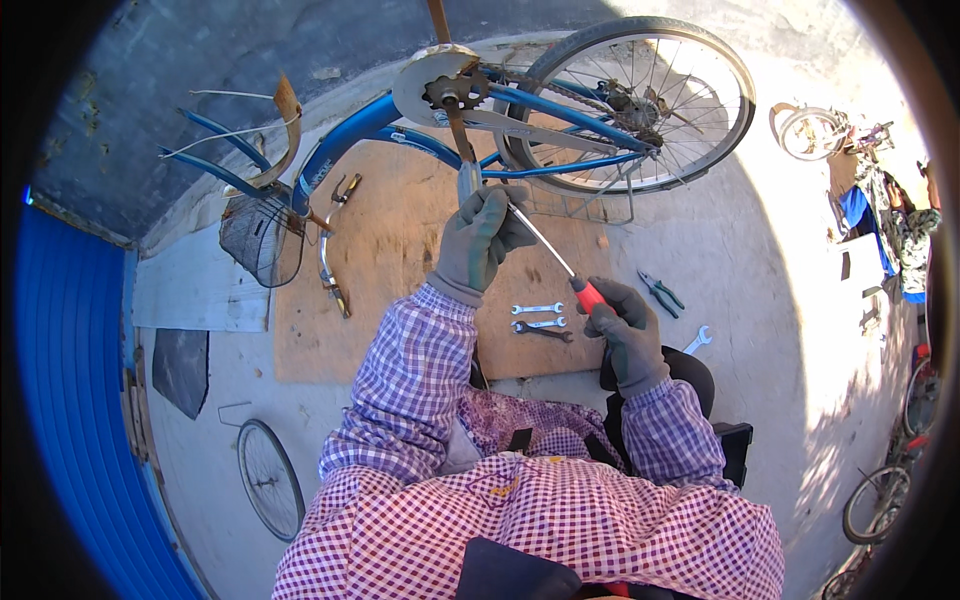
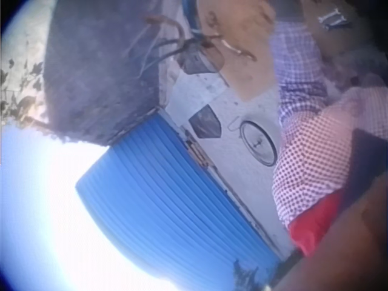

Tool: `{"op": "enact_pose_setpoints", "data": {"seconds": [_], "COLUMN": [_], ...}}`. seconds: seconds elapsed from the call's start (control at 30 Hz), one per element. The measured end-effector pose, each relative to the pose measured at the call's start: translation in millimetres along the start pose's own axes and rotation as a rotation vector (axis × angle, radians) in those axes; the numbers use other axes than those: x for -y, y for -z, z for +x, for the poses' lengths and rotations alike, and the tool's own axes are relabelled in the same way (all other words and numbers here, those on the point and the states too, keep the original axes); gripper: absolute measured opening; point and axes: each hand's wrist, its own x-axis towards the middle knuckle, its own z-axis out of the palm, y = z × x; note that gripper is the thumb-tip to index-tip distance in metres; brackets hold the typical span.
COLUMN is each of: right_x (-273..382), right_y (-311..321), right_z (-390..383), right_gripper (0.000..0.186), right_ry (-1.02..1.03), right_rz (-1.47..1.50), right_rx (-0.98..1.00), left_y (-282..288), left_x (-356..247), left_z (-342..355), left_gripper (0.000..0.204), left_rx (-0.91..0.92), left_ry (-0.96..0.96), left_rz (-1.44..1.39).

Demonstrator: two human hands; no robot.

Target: The person uses a screwdriver to adjust the chain guard on a blue bicycle. They hold the guard with one hand and turn the screwdriver with the other, then set the tool down.

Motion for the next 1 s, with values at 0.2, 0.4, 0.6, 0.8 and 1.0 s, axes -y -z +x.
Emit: {"op": "enact_pose_setpoints", "data": {"seconds": [0.2, 0.4, 0.6, 0.8, 1.0], "right_x": [3.6, 8.5, 28.3, 72.5, 109.3], "right_y": [-3.8, -10.0, -5.4, 3.6, 4.1], "right_z": [-1.5, 3.3, 6.5, 42.0, 111.7], "right_gripper": [0.043, 0.033, 0.035, 0.039, 0.040], "right_ry": [-0.028, 0.021, 0.174, 0.298, 0.375], "right_rz": [0.063, 0.116, 0.158, 0.001, 0.034], "right_rx": [-0.054, -0.207, -0.291, -0.299, -0.213], "left_y": [-4.7, -19.1, -41.9, -52.9, -43.6], "left_x": [0.3, -9.4, -28.2, -35.5, -35.7], "left_z": [1.4, 8.2, 16.6, 46.0, 111.7], "left_gripper": [0.035, 0.035, 0.035, 0.037, 0.041], "left_rx": [0.064, 0.067, 0.072, 0.073, 0.100], "left_ry": [0.008, -0.096, -0.169, -0.226, -0.261], "left_rz": [-0.116, -0.085, -0.041, -0.111, -0.308]}}
